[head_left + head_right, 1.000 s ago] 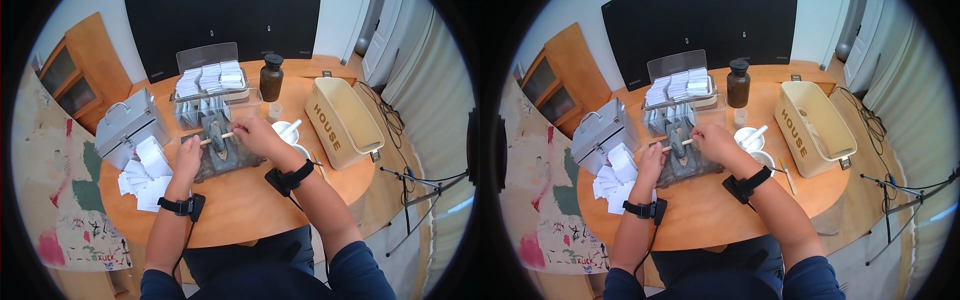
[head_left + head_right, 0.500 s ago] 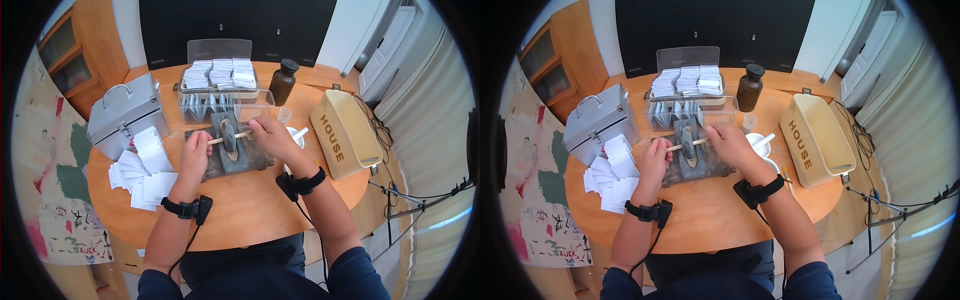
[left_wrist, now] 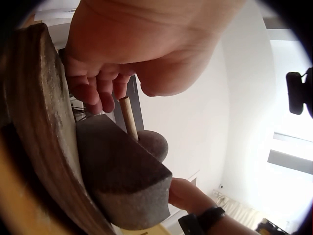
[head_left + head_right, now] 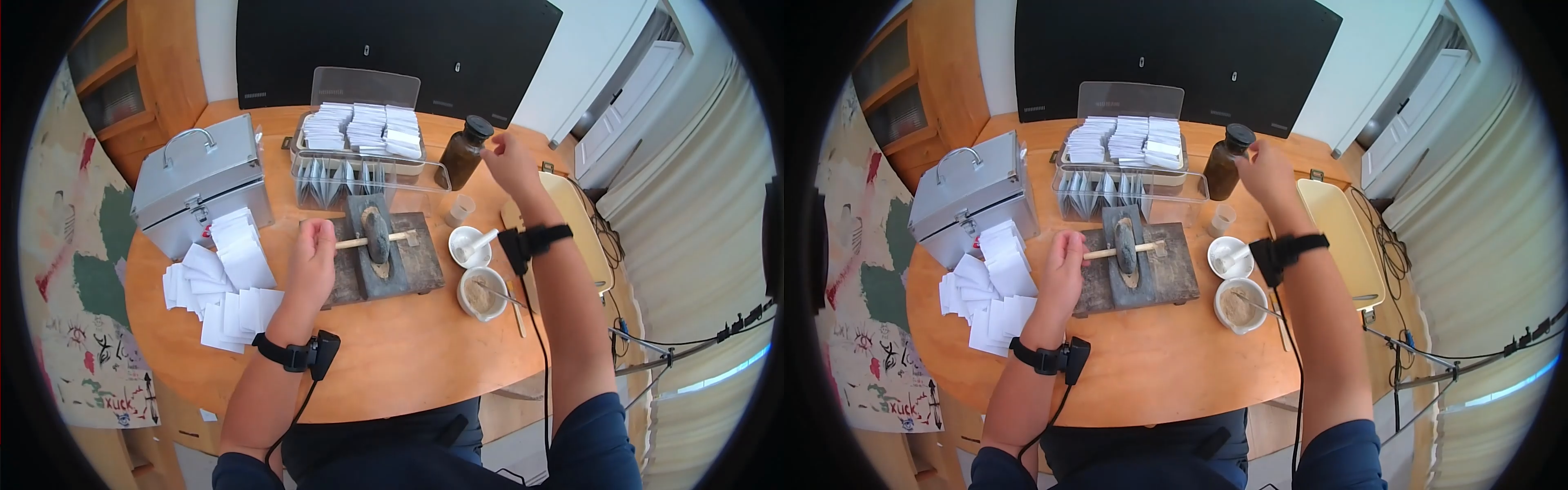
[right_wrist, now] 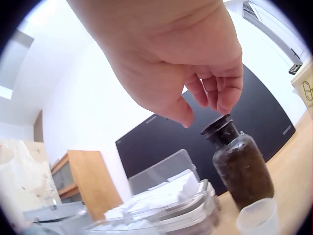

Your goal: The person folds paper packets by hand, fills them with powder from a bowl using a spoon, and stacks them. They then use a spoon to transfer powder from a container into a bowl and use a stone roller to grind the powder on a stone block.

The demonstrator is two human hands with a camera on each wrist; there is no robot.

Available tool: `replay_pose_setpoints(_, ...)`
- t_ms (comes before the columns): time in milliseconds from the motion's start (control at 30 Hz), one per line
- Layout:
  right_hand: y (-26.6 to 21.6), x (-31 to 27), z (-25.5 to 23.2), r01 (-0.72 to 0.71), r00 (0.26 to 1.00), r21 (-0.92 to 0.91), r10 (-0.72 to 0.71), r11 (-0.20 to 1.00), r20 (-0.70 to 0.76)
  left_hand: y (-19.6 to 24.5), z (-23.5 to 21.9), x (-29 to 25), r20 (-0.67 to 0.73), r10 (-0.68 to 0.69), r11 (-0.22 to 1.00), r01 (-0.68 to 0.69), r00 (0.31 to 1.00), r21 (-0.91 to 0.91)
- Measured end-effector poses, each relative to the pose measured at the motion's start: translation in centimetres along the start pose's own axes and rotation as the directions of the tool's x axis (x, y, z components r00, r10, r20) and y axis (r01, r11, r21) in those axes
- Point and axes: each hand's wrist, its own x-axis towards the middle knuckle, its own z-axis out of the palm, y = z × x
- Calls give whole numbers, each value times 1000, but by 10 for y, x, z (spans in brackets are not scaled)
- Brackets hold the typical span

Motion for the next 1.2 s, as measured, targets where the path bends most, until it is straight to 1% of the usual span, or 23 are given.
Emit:
replay_pose_setpoints(33,6,14,7,0,1000,-1,0,1000,0,-4,-4,2,-42,79,996,-77,996,42)
replay_pose_setpoints(67,13,27,16,48,998,-72,-51,996,-42,-7,-5,3,-80,159,985,-152,984,87)
replay_pose_setpoints(100,12,36,19,93,991,-145,-106,985,-81,-8,-4,4,-132,188,981,-180,973,67)
replay_pose_setpoints(133,10,47,22,98,990,-144,-110,985,-83,-6,-4,5,-136,190,981,-183,972,67)
replay_pose_setpoints(200,-1,59,26,19,1000,-202,-18,979,9,5,-5,0,-175,223,975,-221,959,30)
replay_pose_setpoints(233,-2,65,29,21,1000,-199,-19,980,13,6,-6,-1,-177,221,975,-219,959,34)
replay_pose_setpoints(300,1,81,38,-48,993,-167,65,985,101,7,-7,-1,-190,255,967,-252,948,36)
replay_pose_setpoints(333,5,85,41,-46,992,-166,64,985,109,9,-8,-2,-193,249,969,-246,949,39)
replay_pose_setpoints(400,12,92,44,-13,977,-115,37,993,209,15,-9,-3,-168,255,963,-266,952,-48)
replay_pose_setpoints(467,16,92,45,-9,976,-81,26,997,215,19,-9,-5,-169,226,971,-236,959,-41)
replay_pose_setpoints(533,17,90,43,-2,978,-47,12,999,208,23,-9,-6,-171,209,975,-218,963,-37)
replay_pose_setpoints(600,18,82,39,-23,988,-24,27,999,155,26,-9,-8,-174,264,963,-269,949,-6)
replay_pose_setpoints(667,16,78,29,8,994,-49,-2,999,107,33,-8,-13,-179,275,959,-283,945,-22)
replay_pose_setpoints(733,14,75,11,55,998,-93,-55,994,4,43,-10,-20,-180,278,956,-289,943,-38)
replay_pose_setpoints(833,-6,55,-45,164,983,-44,-167,985,-71,62,-16,-35,-106,304,944,-315,947,-98)
replay_pose_setpoints(900,-18,40,-84,215,970,-36,-217,976,-106,78,-19,-44,-17,309,942,-309,951,-132)
replay_pose_setpoints(933,-26,25,-104,229,969,-21,-230,973,-93,87,-19,-48,-22,282,951,-282,959,-126)
replay_pose_setpoints(1000,-35,-2,-136,311,950,110,-309,944,-39,99,-22,-62,32,297,951,-293,954,-104)
replay_pose_setpoints(1033,-41,-21,-150,324,945,129,-327,937,-4,99,-30,-72,28,247,967,-245,969,-75)
replay_pose_setpoints(1067,-46,-40,-161,347,936,143,-351,927,6,101,-36,-77,121,245,969,-245,962,-16)
replay_pose_setpoints(1100,-51,-63,-166,334,934,233,-354,913,51,103,-40,-79,216,253,963,-266,943,32)
replay_pose_setpoints(1133,-56,-87,-170,320,928,314,-363,894,89,104,-40,-85,214,254,962,-269,943,41)
replay_pose_setpoints(1200,-69,-137,-166,248,937,415,-325,876,126,101,-39,-103,327,231,939,-299,916,172)
